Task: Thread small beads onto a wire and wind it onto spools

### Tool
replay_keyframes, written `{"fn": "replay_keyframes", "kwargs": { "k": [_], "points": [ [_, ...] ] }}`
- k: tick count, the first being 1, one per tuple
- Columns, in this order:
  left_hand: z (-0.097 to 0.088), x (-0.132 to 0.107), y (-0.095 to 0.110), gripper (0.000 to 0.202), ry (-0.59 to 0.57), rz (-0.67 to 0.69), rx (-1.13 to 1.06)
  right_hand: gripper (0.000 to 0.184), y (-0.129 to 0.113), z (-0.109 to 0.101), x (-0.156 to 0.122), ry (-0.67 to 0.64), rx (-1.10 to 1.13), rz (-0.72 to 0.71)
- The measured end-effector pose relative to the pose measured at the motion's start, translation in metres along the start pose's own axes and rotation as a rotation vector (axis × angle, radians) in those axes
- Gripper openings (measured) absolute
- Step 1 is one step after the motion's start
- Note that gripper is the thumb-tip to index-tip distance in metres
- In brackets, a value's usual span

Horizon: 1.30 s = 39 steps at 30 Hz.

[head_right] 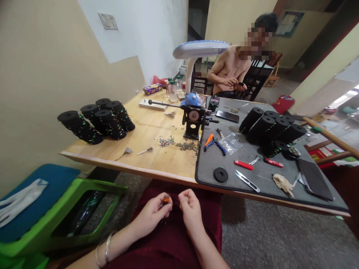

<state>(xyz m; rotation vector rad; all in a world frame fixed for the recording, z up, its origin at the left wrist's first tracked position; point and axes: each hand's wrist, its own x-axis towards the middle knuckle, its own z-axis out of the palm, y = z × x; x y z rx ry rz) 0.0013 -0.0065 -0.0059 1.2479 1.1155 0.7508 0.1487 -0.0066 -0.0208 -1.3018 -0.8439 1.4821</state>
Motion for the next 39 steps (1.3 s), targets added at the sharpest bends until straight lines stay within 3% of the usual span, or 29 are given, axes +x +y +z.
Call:
{"fn": "replay_keyframes", "kwargs": {
  "k": [4,10,16,24,39],
  "points": [
    [0.001,0.002,-0.003,0.006,-0.014,-0.068,-0.058,0.029,0.001,-0.001,-0.001,0.008,-0.06,-0.048],
    [0.0,0.003,0.001,0.007,0.068,0.057,0.135,0.026,0.003,0.003,-0.001,-0.042,-0.1,-0.086],
    [-0.004,0.005,0.008,0.017,0.129,0.015,0.163,0.028,0.002,0.004,0.0,-0.102,-0.082,-0.035],
    [-0.004,0.001,0.013,0.015,0.138,0.017,0.105,0.028,-0.002,0.003,-0.002,-0.139,-0.081,0.04],
    [-0.006,0.004,0.012,0.006,0.124,0.063,0.193,0.027,0.002,0.001,-0.001,-0.029,-0.147,-0.103]
  ]
}}
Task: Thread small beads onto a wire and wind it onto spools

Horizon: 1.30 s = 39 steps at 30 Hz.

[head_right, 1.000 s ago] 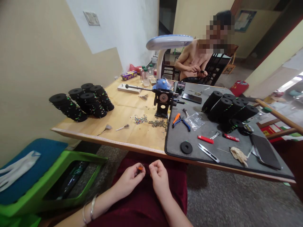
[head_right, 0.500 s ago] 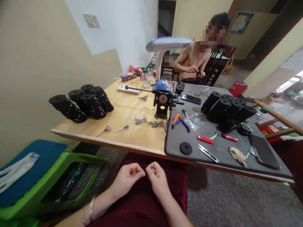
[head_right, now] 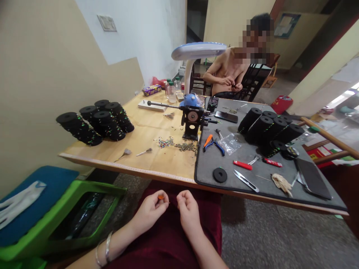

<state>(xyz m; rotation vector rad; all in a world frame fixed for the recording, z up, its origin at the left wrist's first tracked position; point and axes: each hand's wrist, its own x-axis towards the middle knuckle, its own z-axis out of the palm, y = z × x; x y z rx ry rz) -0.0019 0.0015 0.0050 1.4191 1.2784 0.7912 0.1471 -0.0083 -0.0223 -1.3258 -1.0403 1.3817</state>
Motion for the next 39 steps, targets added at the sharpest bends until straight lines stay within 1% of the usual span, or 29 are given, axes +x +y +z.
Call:
{"fn": "replay_keyframes", "kwargs": {
  "k": [4,8,10,14,16,20,24,26,29,31,33,35,39],
  "points": [
    [0.003,0.0,-0.001,0.008,0.03,-0.014,0.03,0.027,-0.001,0.002,0.0,-0.021,-0.012,-0.017],
    [0.002,-0.001,0.0,0.014,0.015,-0.03,-0.015,0.029,-0.002,0.001,0.001,-0.052,0.016,0.009],
    [-0.001,0.0,0.002,0.014,0.013,-0.023,-0.042,0.028,-0.003,0.0,0.001,-0.089,0.013,0.028],
    [-0.008,0.002,0.005,0.017,0.035,0.036,-0.066,0.023,-0.004,0.0,-0.001,-0.223,-0.056,0.046],
    [-0.011,0.003,0.005,0.02,0.04,0.059,-0.07,0.019,-0.006,0.001,-0.003,-0.238,-0.089,0.044],
    [-0.01,0.005,0.001,0.019,0.104,0.073,-0.014,0.012,-0.009,0.002,-0.005,-0.179,-0.107,0.0],
    [-0.009,0.006,-0.004,0.019,0.153,0.093,0.005,0.01,-0.011,0.001,-0.006,-0.134,-0.123,-0.032],
    [-0.013,0.007,-0.004,0.019,0.188,0.096,-0.015,0.011,-0.011,0.0,-0.007,-0.101,-0.11,-0.044],
    [-0.025,0.01,-0.006,0.021,0.276,0.067,-0.06,0.012,-0.012,-0.003,-0.008,-0.023,-0.052,-0.041],
    [-0.033,0.011,-0.007,0.022,0.294,0.041,-0.075,0.013,-0.012,-0.004,-0.01,0.022,0.01,-0.023],
    [-0.037,0.009,-0.008,0.022,0.256,0.011,-0.069,0.015,-0.011,-0.005,-0.01,0.049,0.045,-0.022],
    [-0.037,0.004,-0.007,0.021,0.179,-0.035,-0.062,0.019,-0.01,-0.005,-0.011,0.069,0.024,-0.053],
    [-0.025,-0.003,0.001,0.021,0.0,-0.128,-0.118,0.022,-0.009,-0.004,-0.011,0.082,-0.129,-0.156]
  ]
}}
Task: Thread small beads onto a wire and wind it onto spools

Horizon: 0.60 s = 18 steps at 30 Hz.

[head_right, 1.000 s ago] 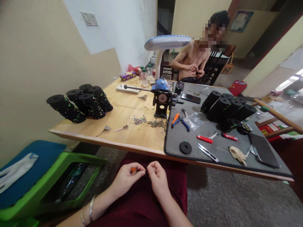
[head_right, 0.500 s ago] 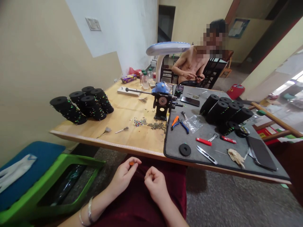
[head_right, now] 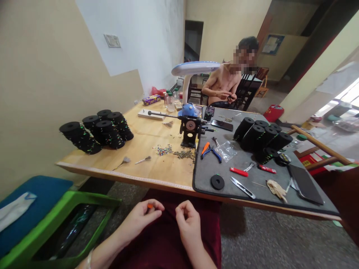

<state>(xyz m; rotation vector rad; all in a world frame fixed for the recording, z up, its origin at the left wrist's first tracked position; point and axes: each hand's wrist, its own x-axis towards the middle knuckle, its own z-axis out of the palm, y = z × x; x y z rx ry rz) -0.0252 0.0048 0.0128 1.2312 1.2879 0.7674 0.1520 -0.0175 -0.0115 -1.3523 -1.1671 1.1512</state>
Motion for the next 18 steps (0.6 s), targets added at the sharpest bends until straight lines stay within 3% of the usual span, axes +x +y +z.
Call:
{"fn": "replay_keyframes", "kwargs": {
  "k": [4,8,14,18],
  "points": [
    [0.014,0.006,0.006,0.032,-0.089,-0.094,-0.182,0.02,0.0,0.0,-0.002,-0.038,-0.12,-0.083],
    [0.017,0.018,0.008,0.031,-0.099,-0.124,-0.309,0.02,0.0,-0.001,-0.004,-0.068,-0.197,-0.15],
    [0.01,0.02,0.011,0.023,-0.01,0.061,-0.131,0.015,-0.007,-0.007,0.002,-0.195,-0.164,-0.088],
    [0.007,0.016,0.017,0.022,-0.011,0.127,0.046,0.039,-0.022,-0.009,0.01,-0.203,0.026,-0.006]
  ]
}}
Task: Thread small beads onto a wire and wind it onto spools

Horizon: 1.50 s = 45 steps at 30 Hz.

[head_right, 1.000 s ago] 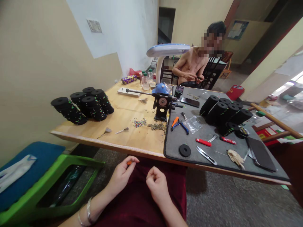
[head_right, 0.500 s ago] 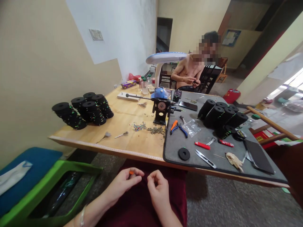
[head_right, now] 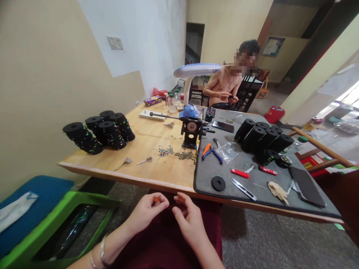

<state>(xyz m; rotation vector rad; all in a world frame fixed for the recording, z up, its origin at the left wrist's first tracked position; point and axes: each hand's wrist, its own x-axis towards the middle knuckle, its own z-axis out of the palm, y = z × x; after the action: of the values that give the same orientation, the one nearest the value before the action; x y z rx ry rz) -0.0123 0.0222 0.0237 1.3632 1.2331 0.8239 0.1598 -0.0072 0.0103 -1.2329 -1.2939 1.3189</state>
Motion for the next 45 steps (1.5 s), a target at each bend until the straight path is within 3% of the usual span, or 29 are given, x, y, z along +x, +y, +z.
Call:
{"fn": "replay_keyframes", "kwargs": {
  "k": [4,7,11,18,22,25,28,32,36,41,45],
  "points": [
    [0.0,-0.003,0.007,0.02,0.006,0.083,0.121,0.041,-0.005,0.008,0.01,-0.181,0.305,0.16],
    [-0.002,-0.002,0.013,0.019,-0.01,0.148,0.223,0.034,0.002,0.016,0.018,-0.217,0.293,0.196],
    [-0.015,0.01,0.022,0.019,-0.026,0.21,0.346,0.038,0.012,0.017,0.025,-0.131,0.242,0.145],
    [-0.045,0.061,0.027,0.016,0.142,0.26,0.889,0.043,0.012,0.005,0.025,0.116,0.356,0.182],
    [-0.051,0.08,0.026,0.027,0.173,0.318,0.96,0.044,0.023,0.004,0.023,0.106,0.41,0.2],
    [-0.062,0.084,0.025,0.028,0.298,0.379,0.936,0.044,0.031,0.005,0.021,0.085,0.426,0.211],
    [-0.079,0.089,0.02,0.029,0.436,0.298,0.89,0.042,0.034,0.006,0.018,0.081,0.449,0.216],
    [-0.098,0.099,0.012,0.029,0.45,0.223,0.824,0.04,0.033,0.01,0.016,0.05,0.459,0.207],
    [-0.106,0.101,0.01,0.027,0.447,0.223,0.705,0.04,0.033,0.011,0.015,0.03,0.449,0.201],
    [-0.088,0.067,0.011,0.016,0.319,0.223,0.428,0.038,0.026,0.011,0.013,0.009,0.446,0.198],
    [-0.049,0.025,0.004,0.02,0.121,0.009,-0.191,0.041,0.014,0.015,0.01,-0.001,0.382,0.191]
  ]
}}
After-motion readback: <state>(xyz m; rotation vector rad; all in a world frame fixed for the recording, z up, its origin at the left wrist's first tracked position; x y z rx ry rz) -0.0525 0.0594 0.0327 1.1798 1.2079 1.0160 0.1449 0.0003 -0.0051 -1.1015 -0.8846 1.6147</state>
